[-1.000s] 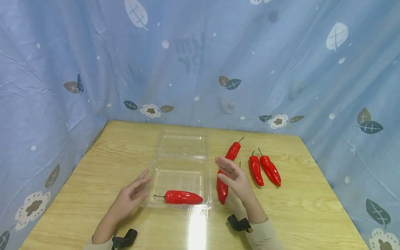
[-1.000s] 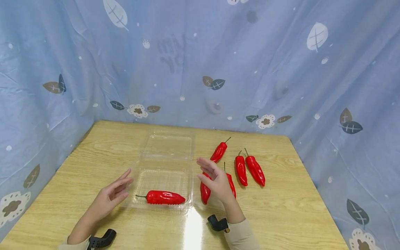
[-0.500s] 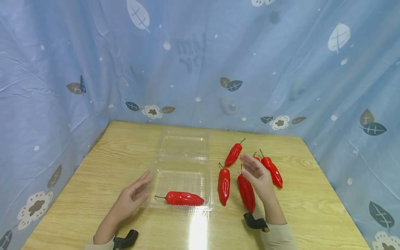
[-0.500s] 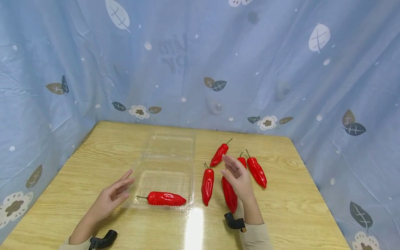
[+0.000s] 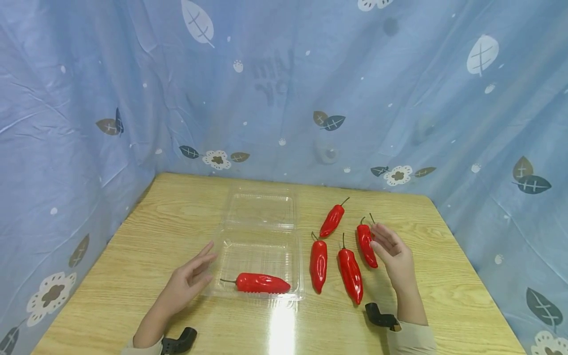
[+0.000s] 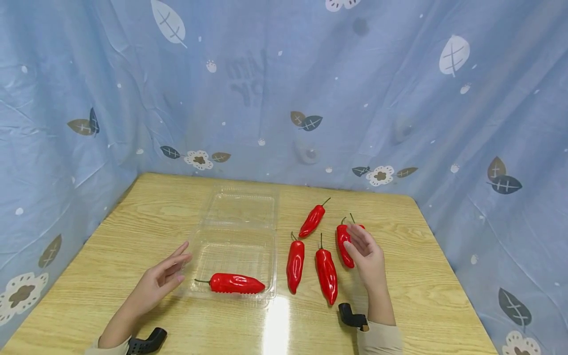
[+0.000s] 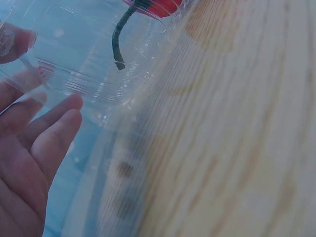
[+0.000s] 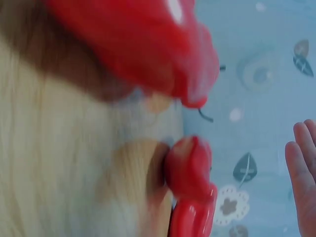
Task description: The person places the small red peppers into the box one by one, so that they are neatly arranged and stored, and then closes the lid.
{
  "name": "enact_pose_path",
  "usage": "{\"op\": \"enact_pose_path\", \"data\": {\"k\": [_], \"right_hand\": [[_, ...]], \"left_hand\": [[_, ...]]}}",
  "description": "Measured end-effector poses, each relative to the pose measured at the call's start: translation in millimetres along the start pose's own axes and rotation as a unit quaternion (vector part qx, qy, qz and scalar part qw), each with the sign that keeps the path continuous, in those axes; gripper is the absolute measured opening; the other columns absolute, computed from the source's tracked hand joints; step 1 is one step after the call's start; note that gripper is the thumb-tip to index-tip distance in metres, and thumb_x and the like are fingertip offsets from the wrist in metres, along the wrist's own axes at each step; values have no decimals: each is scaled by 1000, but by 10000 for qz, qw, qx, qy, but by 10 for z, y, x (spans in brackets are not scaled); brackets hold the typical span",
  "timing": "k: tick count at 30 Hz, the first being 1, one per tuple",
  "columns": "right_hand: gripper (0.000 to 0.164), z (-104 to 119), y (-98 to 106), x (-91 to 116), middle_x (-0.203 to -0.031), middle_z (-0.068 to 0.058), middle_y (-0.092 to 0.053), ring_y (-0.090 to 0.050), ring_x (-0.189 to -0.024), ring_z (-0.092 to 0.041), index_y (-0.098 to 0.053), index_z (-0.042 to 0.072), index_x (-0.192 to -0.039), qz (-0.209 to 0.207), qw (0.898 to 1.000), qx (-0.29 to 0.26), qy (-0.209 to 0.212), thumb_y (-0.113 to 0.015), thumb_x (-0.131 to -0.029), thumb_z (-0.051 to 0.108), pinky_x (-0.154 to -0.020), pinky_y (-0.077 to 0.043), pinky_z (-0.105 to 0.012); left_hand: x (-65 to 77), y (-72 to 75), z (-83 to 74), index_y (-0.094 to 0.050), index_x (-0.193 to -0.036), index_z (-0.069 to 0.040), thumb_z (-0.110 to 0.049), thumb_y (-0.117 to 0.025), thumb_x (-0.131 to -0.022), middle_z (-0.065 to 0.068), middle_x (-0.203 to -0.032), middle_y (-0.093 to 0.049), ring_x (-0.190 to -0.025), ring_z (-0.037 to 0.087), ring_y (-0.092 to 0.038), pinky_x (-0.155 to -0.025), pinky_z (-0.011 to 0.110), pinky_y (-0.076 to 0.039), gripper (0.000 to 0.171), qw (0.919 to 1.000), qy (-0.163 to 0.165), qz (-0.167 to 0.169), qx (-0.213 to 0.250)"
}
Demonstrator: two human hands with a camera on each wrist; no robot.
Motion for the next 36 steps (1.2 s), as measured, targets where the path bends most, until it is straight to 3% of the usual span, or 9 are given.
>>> {"op": "enact_pose_path", "data": {"k": [5,12,17,26,36], "right_hand": [[48,-98,194,7,-126,4,-61,-57,-116,-4,-43,-10,-135,-322,9993,-30,-198,-59,-91,-1,-94,-46,-8],[49,-229,437,-5,-124,8,-61,-57,-114,-2,-43,-9,-135,-849,9952,-192,-445,-61,-90,-1,-90,-47,-7],[50,-323,573,-4,-121,11,-61,-57,-112,0,-44,-7,-136,-1060,9923,-274,-578,-61,-89,-1,-89,-47,-6],[55,-494,768,-13,-115,18,-60,-56,-109,5,-42,-1,-140,-1098,9890,-239,-960,-63,-90,5,-85,-47,-3],[60,-629,774,-51,-122,16,-57,-52,-109,8,-34,-6,-143,-707,9904,-130,-1183,-62,-91,7,-86,-44,-1]], "left_hand": [[7,6,25,-49,-131,7,6,-58,-89,24,-151,-28,-130,6,-43,-101,9,-39,43,10000,64,0,-51],[-15,5,-39,-46,-130,12,8,-56,-90,29,-150,-26,-129,-2,-40,-102,9,-38,42,9999,-117,91,6],[-1,13,-29,-48,-130,10,8,-57,-89,26,-151,-27,-129,4,-43,-101,10,-39,42,9999,-106,39,11],[3,8,16,-49,-131,8,7,-58,-89,25,-151,-28,-129,4,-43,-100,10,-40,43,10000,-33,14,7],[8,-12,57,-47,-131,12,5,-57,-90,26,-151,-25,-127,-1,-42,-100,11,-41,43,9998,110,63,147]]}}
Point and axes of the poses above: each hand's wrist, its own x-axis away from the middle knuckle, its own y-axis out of the back of the hand, z = x × y, the point moved 10 cm from there along -x, towards the middle knuckle
